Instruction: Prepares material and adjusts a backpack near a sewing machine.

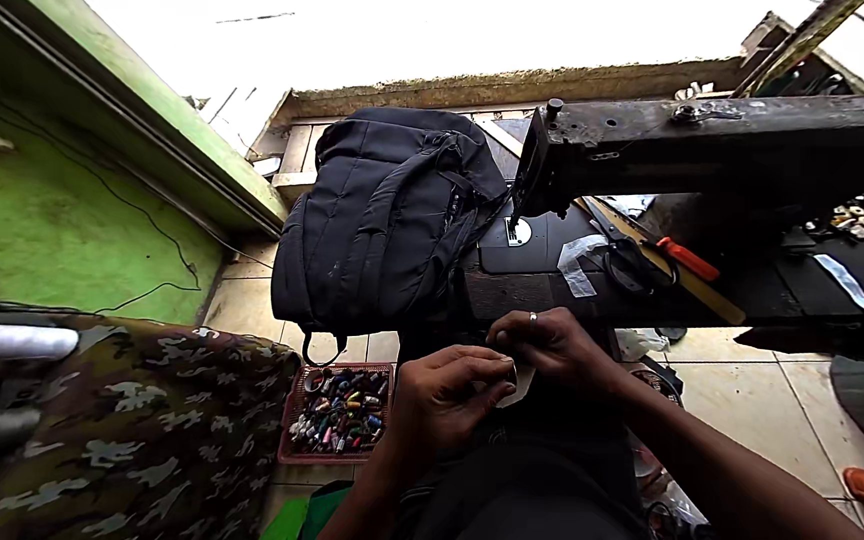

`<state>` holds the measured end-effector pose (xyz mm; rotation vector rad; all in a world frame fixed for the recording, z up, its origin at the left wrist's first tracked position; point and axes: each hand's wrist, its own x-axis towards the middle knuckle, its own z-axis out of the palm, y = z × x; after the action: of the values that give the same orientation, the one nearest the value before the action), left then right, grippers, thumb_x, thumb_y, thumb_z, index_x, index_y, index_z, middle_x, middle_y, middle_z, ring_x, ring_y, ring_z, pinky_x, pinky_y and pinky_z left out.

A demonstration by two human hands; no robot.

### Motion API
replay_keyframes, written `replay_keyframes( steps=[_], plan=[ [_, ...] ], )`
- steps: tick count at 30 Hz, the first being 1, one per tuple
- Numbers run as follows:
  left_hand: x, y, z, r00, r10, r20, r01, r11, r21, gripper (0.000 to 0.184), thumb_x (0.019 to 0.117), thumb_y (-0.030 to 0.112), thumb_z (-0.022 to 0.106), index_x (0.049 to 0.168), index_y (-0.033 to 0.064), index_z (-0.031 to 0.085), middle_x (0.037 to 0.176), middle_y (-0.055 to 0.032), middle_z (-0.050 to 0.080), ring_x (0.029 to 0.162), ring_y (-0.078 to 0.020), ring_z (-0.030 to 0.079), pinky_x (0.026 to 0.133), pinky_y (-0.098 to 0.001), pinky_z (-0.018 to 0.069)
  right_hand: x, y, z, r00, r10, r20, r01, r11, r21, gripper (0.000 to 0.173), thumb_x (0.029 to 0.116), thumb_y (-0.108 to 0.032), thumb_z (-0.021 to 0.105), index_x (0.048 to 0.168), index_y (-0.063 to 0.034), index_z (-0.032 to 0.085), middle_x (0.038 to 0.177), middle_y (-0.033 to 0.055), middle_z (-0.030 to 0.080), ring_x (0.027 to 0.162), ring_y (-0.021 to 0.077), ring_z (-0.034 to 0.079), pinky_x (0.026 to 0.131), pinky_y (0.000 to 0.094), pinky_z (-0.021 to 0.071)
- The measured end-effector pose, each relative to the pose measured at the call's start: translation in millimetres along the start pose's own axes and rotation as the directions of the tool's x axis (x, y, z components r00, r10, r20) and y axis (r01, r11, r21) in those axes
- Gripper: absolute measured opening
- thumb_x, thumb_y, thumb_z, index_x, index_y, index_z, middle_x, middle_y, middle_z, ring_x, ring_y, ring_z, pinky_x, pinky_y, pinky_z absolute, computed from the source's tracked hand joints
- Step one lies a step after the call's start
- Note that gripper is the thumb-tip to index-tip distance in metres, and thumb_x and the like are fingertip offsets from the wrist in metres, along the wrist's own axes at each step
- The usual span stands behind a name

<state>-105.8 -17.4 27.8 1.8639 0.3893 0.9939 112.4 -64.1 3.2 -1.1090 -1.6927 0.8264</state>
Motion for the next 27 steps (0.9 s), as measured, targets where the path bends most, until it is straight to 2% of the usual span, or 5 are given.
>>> replay_keyframes(
  steps=[3, 8, 15, 19, 27],
  plan=[
    [6.1, 13.9, -4.8, 0.992, 0.087, -0.091, -0.059, 0.959, 0.279, 0.013, 0.0921, 0.010, 0.076, 0.099, -0.0003, 0.078, 0.104, -0.0095, 0.077, 0.101, -0.0091, 0.073, 0.089, -0.0201, 0.0604, -14.2, 8.2, 25.1, 0.999, -0.016, 0.036, 0.011, 0.992, 0.129, 0.019, 0.1026, -0.012, 0.057, 0.102, 0.0013, 0.072, 0.083, 0.0029, 0.071, 0.076, -0.0041, 0.062, 0.072, 0.0125, 0.0507],
    [-1.9, -7.2, -15.7, 0.987, -0.153, 0.045, 0.152, 0.988, 0.015, 0.014, 0.0903, 0.008, 0.077, 0.102, -0.0009, 0.079, 0.104, -0.0078, 0.077, 0.096, -0.0089, 0.074, 0.086, -0.0228, 0.0621, -25.8, -19.3, 9.4, 0.965, -0.263, 0.005, 0.235, 0.852, -0.468, 0.021, 0.1057, -0.025, 0.054, 0.107, -0.0144, 0.072, 0.067, 0.0025, 0.051, 0.058, 0.0137, 0.052, 0.052, 0.0259, 0.0430],
    [2.2, 10.5, 12.7, 0.990, 0.142, -0.017, -0.140, 0.987, 0.072, 0.013, 0.0930, 0.009, 0.076, 0.103, 0.0000, 0.075, 0.108, -0.0096, 0.075, 0.104, -0.0105, 0.072, 0.091, -0.0212, 0.0600, -14.7, 8.1, 2.1, 0.997, -0.070, -0.040, 0.066, 0.994, -0.092, 0.017, 0.1001, -0.014, 0.062, 0.103, -0.0033, 0.075, 0.084, 0.0070, 0.066, 0.080, 0.0040, 0.061, 0.075, 0.0152, 0.0497],
    [17.1, -5.2, 3.3, 0.995, 0.058, -0.084, -0.035, 0.966, 0.257, 0.014, 0.0937, 0.012, 0.074, 0.102, 0.0013, 0.079, 0.105, -0.0091, 0.077, 0.100, -0.0087, 0.073, 0.089, -0.0203, 0.0594, -29.8, -8.5, 8.1, 0.966, -0.257, 0.037, 0.252, 0.896, -0.365, 0.017, 0.1033, -0.021, 0.059, 0.105, -0.0126, 0.074, 0.079, 0.0051, 0.062, 0.078, 0.0141, 0.061, 0.074, 0.0247, 0.0505],
    [6.3, 0.0, 8.3, 0.995, 0.044, 0.089, -0.018, 0.961, -0.276, 0.018, 0.0898, 0.009, 0.079, 0.106, 0.0036, 0.074, 0.106, -0.0056, 0.075, 0.096, -0.0099, 0.073, 0.085, -0.0239, 0.0628, -13.0, 9.7, -24.3, 0.993, -0.103, -0.065, 0.091, 0.981, -0.171, 0.020, 0.1039, -0.019, 0.060, 0.104, -0.0055, 0.075, 0.082, 0.0052, 0.065, 0.077, 0.0024, 0.058, 0.072, 0.0139, 0.0474]
  ],
)
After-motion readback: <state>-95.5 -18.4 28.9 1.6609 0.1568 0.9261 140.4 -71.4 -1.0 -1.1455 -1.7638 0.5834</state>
